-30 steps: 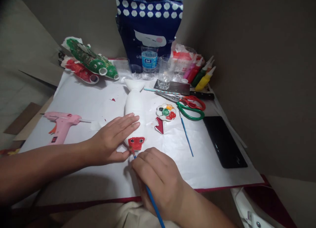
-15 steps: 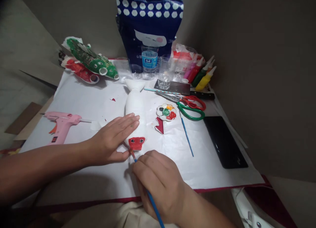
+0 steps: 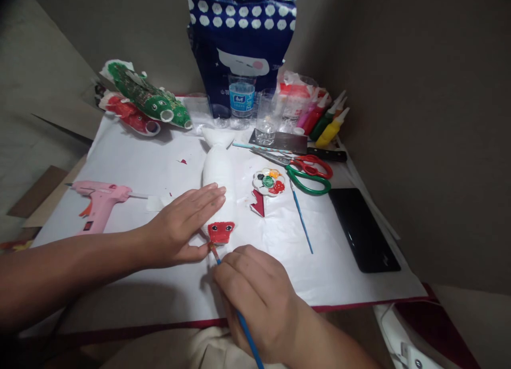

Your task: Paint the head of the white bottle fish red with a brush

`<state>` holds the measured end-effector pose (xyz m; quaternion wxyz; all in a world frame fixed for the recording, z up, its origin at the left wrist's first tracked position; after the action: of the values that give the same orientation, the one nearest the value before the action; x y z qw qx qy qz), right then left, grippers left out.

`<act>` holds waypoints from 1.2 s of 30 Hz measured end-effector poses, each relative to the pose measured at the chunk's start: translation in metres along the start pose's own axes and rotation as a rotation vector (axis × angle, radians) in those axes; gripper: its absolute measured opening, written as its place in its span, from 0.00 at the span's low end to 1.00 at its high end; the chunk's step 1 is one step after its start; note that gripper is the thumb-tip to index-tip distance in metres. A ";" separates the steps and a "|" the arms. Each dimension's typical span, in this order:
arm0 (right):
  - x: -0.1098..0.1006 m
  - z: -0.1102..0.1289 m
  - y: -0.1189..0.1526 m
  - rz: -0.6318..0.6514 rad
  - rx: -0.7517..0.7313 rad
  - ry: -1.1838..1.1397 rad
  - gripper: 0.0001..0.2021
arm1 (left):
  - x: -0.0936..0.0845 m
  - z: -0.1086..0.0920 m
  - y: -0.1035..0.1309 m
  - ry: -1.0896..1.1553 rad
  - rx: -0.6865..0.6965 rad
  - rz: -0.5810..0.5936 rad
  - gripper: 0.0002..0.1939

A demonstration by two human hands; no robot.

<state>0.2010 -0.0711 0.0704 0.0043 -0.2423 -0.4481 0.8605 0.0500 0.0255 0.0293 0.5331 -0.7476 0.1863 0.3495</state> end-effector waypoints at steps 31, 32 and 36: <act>-0.017 -0.012 0.007 -0.066 0.160 -0.015 0.17 | 0.000 -0.001 0.000 -0.028 -0.003 0.001 0.45; -0.018 -0.012 0.008 -0.073 0.160 -0.017 0.17 | 0.000 -0.001 0.000 -0.029 -0.007 0.007 0.46; -0.018 -0.009 0.006 -0.056 0.150 -0.032 0.17 | 0.000 -0.001 0.000 -0.014 -0.016 0.016 0.46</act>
<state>0.2221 -0.0717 0.0691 0.0395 -0.2148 -0.3888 0.8951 0.0499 0.0245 0.0297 0.5257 -0.7478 0.1859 0.3604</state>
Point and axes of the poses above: each hand's wrist, its own y-axis away from the middle knuckle, its own x-axis out of the palm, z = x × y, the point moved 6 cm from there along -y, towards the middle knuckle, and after that the axes turned 13 degrees about -z, right-handed, at the moved point
